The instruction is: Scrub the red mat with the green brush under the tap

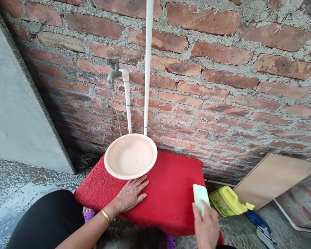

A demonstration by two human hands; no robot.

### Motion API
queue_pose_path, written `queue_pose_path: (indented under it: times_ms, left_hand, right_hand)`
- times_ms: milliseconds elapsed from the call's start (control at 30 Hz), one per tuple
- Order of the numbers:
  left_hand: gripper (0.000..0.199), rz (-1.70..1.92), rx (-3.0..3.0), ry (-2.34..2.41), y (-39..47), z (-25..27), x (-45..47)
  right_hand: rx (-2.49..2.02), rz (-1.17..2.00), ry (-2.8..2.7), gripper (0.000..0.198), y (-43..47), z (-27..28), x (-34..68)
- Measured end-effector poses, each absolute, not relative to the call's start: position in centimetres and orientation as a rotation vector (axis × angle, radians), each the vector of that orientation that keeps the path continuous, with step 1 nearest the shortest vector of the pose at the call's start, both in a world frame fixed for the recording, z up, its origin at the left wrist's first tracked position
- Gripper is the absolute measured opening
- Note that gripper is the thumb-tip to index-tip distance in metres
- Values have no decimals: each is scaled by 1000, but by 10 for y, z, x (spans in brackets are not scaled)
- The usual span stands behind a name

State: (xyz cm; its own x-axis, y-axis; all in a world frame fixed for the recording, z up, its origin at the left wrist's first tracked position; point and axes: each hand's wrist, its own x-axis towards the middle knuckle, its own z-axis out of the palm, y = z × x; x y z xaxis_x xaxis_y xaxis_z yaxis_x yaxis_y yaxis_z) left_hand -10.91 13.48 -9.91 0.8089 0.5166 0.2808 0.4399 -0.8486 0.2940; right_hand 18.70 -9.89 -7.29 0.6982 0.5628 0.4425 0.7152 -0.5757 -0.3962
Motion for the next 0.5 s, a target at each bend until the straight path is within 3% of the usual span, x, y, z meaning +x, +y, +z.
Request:
queue_pose_path:
  times_ms: [233,367,500]
  left_hand:
    - [49,716,2628,797,143,-104,-111]
    - [53,700,2597,812,147,-112,-110]
    - [53,690,2566,791,146,-114,-108]
  right_hand:
    - [-2070,-137,-1501,41,-42,-91,34]
    - [-2149,-199,-1516,44,-55,-95,56]
    - [-2355,-302,-1192,62,-98,-88,140]
